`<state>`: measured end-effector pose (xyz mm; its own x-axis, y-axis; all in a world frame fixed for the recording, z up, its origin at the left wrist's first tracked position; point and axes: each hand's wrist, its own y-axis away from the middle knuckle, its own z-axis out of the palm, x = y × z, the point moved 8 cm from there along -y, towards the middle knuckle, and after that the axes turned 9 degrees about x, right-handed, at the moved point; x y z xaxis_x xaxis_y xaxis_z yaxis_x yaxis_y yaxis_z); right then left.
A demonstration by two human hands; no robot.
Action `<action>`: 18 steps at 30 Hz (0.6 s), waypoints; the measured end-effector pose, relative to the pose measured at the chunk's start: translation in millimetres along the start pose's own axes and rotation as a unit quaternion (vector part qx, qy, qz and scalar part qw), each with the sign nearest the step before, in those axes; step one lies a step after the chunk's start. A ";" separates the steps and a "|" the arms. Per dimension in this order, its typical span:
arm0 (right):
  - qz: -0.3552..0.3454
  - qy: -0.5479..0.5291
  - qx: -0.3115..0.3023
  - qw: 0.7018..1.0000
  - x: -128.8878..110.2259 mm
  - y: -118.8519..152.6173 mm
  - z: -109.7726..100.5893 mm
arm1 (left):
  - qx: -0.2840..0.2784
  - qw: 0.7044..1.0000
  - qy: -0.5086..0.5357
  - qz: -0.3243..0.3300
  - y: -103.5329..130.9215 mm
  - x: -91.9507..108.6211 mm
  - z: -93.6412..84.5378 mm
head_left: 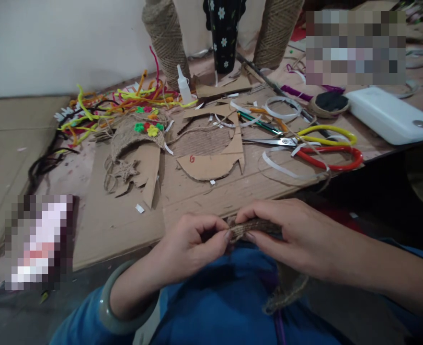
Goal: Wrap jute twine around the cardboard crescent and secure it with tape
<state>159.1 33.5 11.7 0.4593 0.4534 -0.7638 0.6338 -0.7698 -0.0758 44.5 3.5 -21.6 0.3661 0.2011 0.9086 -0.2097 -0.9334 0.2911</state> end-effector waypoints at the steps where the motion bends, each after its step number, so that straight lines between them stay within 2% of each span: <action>1: -0.002 0.003 0.000 1.000 -0.4 0.5 -0.3 | -0.005 1.000 -0.013 0.003 0.3 1.0 0.3; 6: -0.019 0.021 0.005 1.000 -3.0 2.6 -1.2 | -0.058 0.996 -0.068 0.018 -0.1 10.0 5.7; 11: -0.030 0.022 0.010 0.999 -7.9 2.5 -2.4 | -0.074 0.989 -0.111 0.058 -2.4 25.8 9.6; 18: -0.027 0.017 -0.002 1.000 -7.3 2.1 -2.6 | -0.096 0.977 -0.163 0.099 -2.4 31.7 12.5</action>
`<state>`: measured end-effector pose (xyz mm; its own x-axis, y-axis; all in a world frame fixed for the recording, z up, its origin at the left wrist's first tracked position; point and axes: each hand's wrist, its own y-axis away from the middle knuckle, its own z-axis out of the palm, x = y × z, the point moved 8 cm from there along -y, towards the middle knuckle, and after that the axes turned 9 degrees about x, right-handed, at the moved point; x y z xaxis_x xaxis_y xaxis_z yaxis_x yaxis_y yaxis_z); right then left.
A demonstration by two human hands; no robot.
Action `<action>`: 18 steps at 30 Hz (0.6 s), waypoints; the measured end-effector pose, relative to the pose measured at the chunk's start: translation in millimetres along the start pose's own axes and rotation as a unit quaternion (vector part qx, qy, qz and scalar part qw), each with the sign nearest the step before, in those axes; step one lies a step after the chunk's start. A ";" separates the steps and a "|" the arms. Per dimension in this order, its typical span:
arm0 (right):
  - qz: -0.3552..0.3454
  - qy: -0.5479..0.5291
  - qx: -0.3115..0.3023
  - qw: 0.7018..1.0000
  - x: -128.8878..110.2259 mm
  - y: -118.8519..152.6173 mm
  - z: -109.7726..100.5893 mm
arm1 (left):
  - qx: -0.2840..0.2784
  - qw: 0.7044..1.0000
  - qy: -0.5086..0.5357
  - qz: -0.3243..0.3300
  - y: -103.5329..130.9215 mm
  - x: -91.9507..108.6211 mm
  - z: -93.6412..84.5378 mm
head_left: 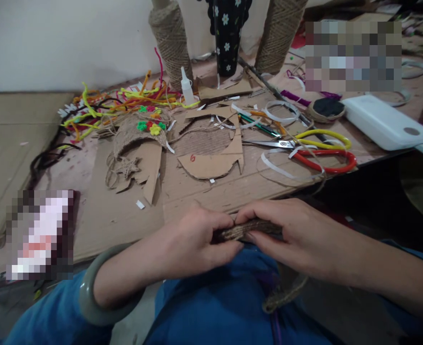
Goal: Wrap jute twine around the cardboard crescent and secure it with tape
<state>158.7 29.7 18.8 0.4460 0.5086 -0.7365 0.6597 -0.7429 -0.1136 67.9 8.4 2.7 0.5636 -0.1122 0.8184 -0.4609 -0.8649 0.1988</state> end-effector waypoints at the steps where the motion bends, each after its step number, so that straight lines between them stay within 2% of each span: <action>1: 0.002 -0.001 -0.003 1.000 0.4 0.2 0.0 | -0.005 1.000 -0.006 0.004 0.0 0.4 0.0; 8: 0.012 -0.011 -0.029 0.999 2.4 0.9 1.3 | -0.017 0.995 -0.093 0.016 1.2 3.6 -4.9; 18: 0.007 0.016 0.013 1.000 1.3 -3.0 -11.1 | -0.015 0.998 -0.045 -0.033 -6.4 2.1 -11.0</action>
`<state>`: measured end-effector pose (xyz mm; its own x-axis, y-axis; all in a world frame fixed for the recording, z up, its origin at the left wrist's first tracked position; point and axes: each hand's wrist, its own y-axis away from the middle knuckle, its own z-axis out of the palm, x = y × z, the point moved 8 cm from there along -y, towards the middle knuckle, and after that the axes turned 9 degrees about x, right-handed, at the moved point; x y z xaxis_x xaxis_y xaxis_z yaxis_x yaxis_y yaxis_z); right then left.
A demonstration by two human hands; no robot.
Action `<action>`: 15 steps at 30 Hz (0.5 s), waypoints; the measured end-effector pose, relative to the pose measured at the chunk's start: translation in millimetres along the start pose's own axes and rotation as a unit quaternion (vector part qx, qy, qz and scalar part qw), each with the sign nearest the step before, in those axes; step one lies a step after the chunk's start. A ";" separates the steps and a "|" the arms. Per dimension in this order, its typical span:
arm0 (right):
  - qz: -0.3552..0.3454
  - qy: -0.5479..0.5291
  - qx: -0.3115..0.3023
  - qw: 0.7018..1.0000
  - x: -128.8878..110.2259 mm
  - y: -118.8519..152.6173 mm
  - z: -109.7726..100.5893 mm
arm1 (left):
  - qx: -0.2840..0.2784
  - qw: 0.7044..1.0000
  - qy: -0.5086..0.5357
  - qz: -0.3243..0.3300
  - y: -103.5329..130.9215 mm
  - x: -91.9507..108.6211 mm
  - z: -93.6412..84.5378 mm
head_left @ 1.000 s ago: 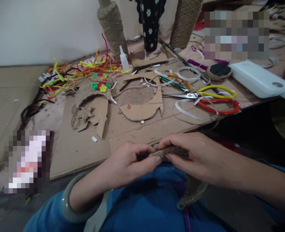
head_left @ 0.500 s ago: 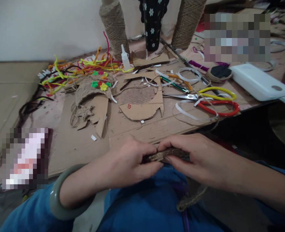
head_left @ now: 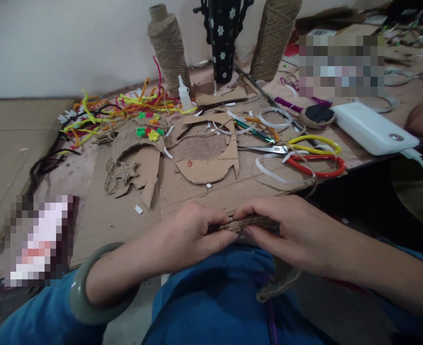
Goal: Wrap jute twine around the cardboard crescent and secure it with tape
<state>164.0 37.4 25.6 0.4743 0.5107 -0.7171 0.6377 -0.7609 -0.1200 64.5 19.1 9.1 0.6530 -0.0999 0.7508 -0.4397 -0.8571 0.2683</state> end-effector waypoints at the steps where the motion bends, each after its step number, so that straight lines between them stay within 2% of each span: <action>1: -0.005 0.002 0.009 1.000 -1.1 -0.9 -2.8 | -0.006 1.000 0.012 -0.005 -1.7 0.8 -1.1; 8: -0.015 0.034 0.004 0.999 -8.4 -7.7 -17.3 | -0.043 0.994 0.096 -0.007 -13.9 11.5 -5.6; 12: -0.024 0.050 0.017 0.998 -11.2 -12.4 -28.8 | -0.004 0.991 0.132 -0.014 -18.8 11.0 -11.6; 15: -0.064 0.118 0.059 0.989 -14.3 -11.3 -38.1 | 0.034 0.986 0.155 -0.043 -20.4 2.4 -14.9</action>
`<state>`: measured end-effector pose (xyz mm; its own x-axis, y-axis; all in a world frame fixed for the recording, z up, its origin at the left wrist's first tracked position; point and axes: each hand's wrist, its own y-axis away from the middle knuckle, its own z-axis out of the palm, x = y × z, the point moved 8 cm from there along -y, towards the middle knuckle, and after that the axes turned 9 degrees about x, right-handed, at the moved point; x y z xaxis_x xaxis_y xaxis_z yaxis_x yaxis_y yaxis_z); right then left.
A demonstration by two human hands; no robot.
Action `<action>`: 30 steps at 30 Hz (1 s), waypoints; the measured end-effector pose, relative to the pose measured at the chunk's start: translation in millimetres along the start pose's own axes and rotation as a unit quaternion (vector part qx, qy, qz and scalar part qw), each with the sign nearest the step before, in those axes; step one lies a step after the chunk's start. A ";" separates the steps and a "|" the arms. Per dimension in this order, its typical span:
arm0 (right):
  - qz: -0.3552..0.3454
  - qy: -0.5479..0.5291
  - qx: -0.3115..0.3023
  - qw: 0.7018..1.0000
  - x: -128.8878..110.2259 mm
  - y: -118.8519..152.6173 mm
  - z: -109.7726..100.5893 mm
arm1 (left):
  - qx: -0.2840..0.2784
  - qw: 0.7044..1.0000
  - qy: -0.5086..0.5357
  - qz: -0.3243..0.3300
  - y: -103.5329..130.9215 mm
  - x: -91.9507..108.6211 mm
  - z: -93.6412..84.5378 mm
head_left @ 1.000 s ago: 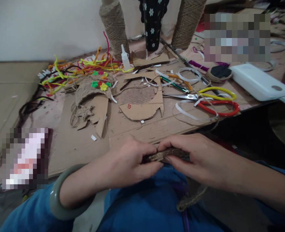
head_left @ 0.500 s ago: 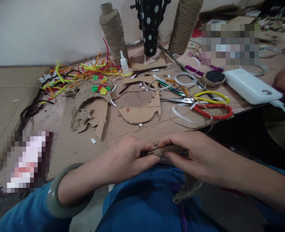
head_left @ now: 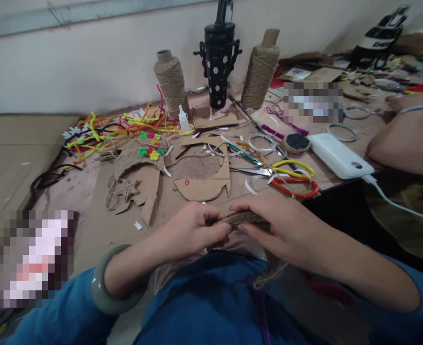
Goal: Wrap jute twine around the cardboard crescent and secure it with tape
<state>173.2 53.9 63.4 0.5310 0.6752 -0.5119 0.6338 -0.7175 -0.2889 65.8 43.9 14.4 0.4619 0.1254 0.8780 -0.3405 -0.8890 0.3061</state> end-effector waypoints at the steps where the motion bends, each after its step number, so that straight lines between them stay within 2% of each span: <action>1: -0.016 0.025 0.022 0.999 -0.6 1.1 -3.5 | 0.012 1.000 0.009 -0.011 -0.4 -3.2 -1.4; 7: -0.057 0.084 0.157 0.982 2.6 10.1 -19.9 | 0.067 0.995 0.049 -0.052 -1.4 -13.9 -8.2; 10: -0.080 0.110 0.193 0.972 2.0 9.9 -22.4 | 0.078 0.992 0.071 -0.063 -1.9 -14.8 -9.2; 19: -0.128 0.160 0.209 0.956 -7.6 2.1 -23.1 | 0.118 0.981 0.140 -0.062 -2.7 -20.9 -16.6; 23: -0.113 0.177 0.180 0.961 -8.6 -4.4 -19.1 | 0.124 0.981 0.137 -0.058 -1.4 -25.9 -20.7; 30: -0.087 0.167 0.174 0.967 -10.5 -13.9 -14.3 | 0.125 0.980 0.149 -0.053 1.9 -24.3 -23.6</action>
<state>166.9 59.2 84.3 0.6214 0.7673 -0.1583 0.5338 -0.5625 -0.6314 34.6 49.6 2.4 0.2119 0.3131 0.9258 -0.0757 -0.9392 0.3349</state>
